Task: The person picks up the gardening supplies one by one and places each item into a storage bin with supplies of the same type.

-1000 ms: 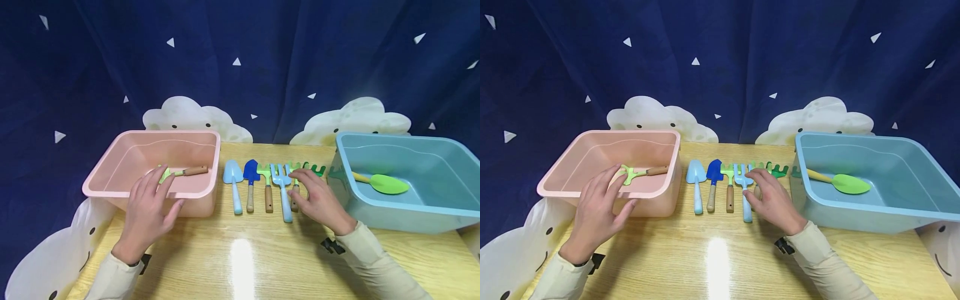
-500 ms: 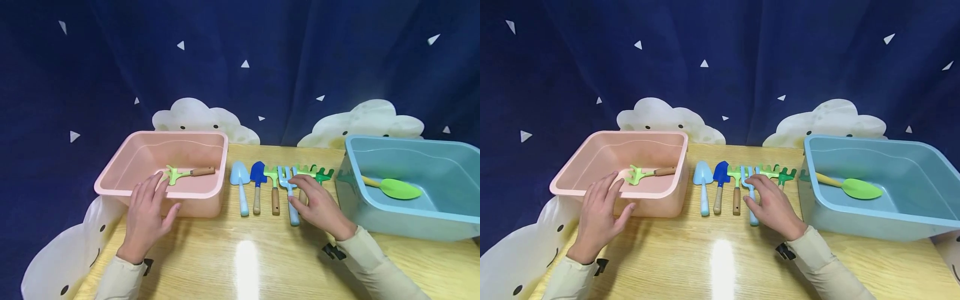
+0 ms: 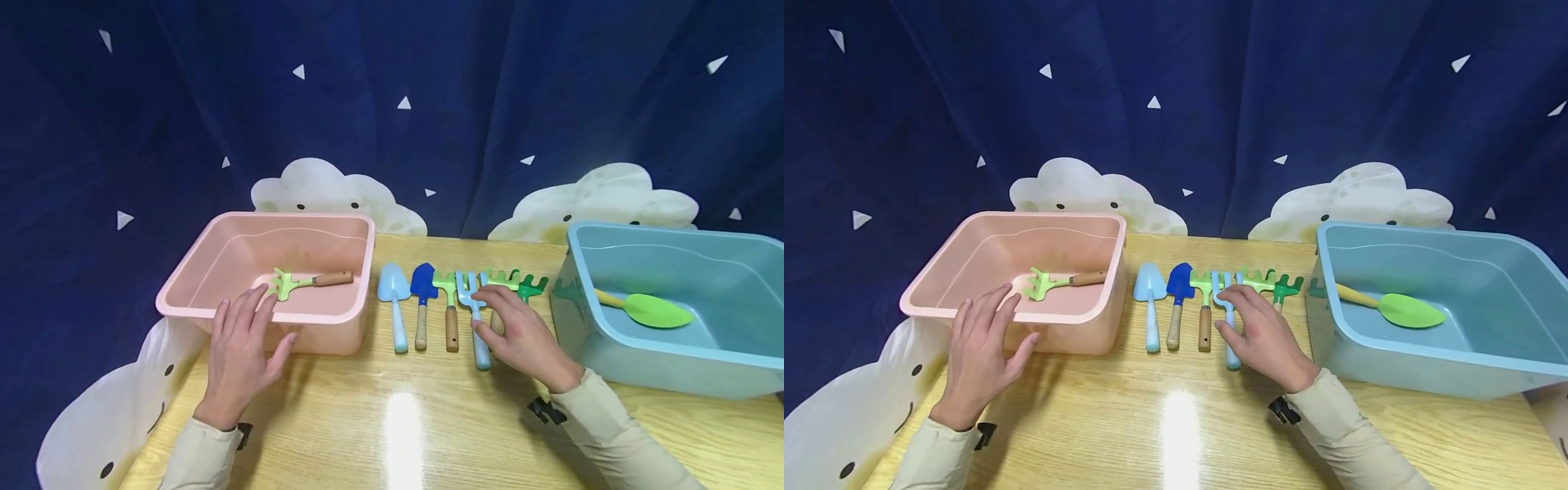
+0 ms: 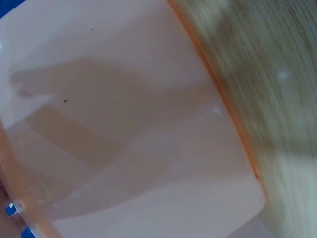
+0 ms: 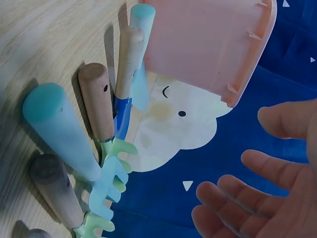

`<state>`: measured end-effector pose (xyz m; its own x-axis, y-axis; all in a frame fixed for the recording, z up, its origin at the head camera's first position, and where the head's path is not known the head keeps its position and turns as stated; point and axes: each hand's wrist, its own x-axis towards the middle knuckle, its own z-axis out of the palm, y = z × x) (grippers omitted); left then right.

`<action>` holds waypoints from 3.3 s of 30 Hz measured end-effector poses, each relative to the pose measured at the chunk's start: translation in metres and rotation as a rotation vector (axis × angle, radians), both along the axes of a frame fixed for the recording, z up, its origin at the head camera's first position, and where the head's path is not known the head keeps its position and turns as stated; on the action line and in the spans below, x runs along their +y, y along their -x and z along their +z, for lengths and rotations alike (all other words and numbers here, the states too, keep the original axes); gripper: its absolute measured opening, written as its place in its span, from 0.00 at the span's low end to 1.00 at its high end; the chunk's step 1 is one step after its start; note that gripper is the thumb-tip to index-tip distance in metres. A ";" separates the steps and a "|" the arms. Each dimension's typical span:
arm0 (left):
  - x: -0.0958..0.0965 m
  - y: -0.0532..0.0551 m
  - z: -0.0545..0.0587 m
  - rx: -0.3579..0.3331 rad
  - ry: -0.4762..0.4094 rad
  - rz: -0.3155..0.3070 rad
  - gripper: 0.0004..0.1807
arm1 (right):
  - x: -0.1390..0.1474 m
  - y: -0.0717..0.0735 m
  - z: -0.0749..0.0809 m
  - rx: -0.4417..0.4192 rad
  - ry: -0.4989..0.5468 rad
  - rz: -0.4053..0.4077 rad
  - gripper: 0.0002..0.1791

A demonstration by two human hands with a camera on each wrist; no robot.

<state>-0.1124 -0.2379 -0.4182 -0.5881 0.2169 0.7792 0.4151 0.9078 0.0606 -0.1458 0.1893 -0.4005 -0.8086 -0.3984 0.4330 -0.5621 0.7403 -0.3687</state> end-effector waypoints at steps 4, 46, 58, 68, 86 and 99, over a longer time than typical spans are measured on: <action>0.001 -0.001 0.000 0.002 0.001 -0.002 0.34 | -0.004 0.001 0.001 -0.006 -0.007 0.009 0.23; -0.002 0.017 -0.025 0.149 0.020 0.027 0.31 | -0.070 0.001 -0.018 -0.077 0.040 0.121 0.22; -0.002 0.020 -0.027 0.191 0.004 0.024 0.30 | -0.057 0.003 -0.030 -0.112 -0.016 0.097 0.22; -0.001 0.022 -0.029 0.197 -0.008 0.021 0.30 | -0.029 0.014 -0.032 -0.078 -0.071 0.083 0.21; -0.001 0.022 -0.029 0.213 -0.034 0.001 0.28 | -0.009 0.017 -0.025 -0.179 -0.108 0.006 0.22; 0.000 0.022 -0.028 0.210 -0.032 0.002 0.29 | 0.003 0.016 -0.026 -0.147 -0.124 0.005 0.22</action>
<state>-0.1348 -0.2378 -0.4464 -0.4128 0.1889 0.8910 0.4199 0.9076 0.0022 -0.1613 0.1918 -0.4260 -0.8574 -0.4457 0.2574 -0.5128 0.7825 -0.3531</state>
